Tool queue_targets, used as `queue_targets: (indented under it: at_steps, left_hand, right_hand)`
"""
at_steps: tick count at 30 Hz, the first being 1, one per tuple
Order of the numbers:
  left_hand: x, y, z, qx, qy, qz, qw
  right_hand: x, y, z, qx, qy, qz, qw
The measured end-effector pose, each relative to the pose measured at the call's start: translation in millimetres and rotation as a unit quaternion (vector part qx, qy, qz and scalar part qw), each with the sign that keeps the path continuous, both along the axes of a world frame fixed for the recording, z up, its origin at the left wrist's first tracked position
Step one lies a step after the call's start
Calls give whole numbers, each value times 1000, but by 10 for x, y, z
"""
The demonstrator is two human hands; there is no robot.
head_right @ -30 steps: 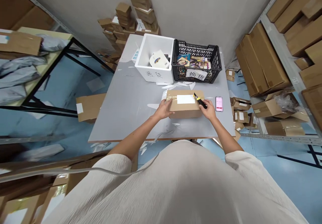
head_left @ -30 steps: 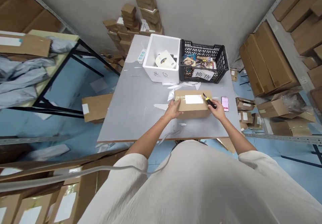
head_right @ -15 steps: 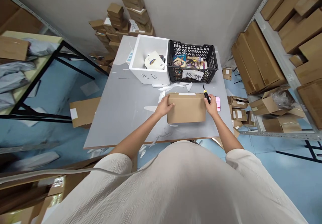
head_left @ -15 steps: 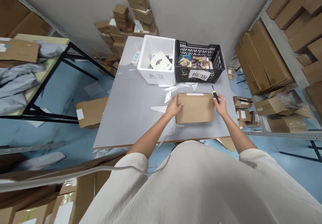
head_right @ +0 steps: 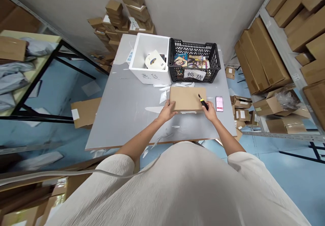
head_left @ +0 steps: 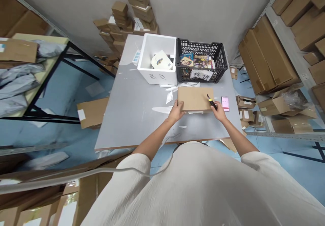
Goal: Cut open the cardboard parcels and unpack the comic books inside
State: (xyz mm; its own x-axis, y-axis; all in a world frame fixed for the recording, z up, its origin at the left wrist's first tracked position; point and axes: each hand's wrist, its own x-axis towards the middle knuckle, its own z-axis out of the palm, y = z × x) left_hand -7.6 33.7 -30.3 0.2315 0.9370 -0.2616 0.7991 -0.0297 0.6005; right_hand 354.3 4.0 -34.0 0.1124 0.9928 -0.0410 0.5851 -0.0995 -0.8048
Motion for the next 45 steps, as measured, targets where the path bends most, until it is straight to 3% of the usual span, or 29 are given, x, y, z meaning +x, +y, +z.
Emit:
queue_targets:
  at_steps: [5, 15, 22, 30, 36, 40, 45]
  left_hand:
    - [37, -51, 124, -8, 28, 26, 999]
    - [-12, -331, 528, 76, 22, 8, 997]
    - [89, -319, 690, 82, 37, 12, 996]
    - [159, -304, 733, 85, 42, -16, 995]
    - [187, -93, 706, 70, 58, 30, 995]
    - [293, 63, 671, 101, 48, 51, 992]
    - [365, 23, 550, 125, 73, -16, 989]
  right_hand:
    - [-91, -35, 92, 4, 4, 0, 1000]
    - [-1, -175, 498, 30, -71, -60, 995]
    - [-41, -117, 625, -3, -96, -90, 991]
    - [125, -83, 633, -29, -82, -107, 990]
    - [70, 197, 635, -18, -63, -89, 994]
    - [24, 313, 602, 37, -54, -60, 996]
    - [37, 246, 580, 69, -82, -28, 994]
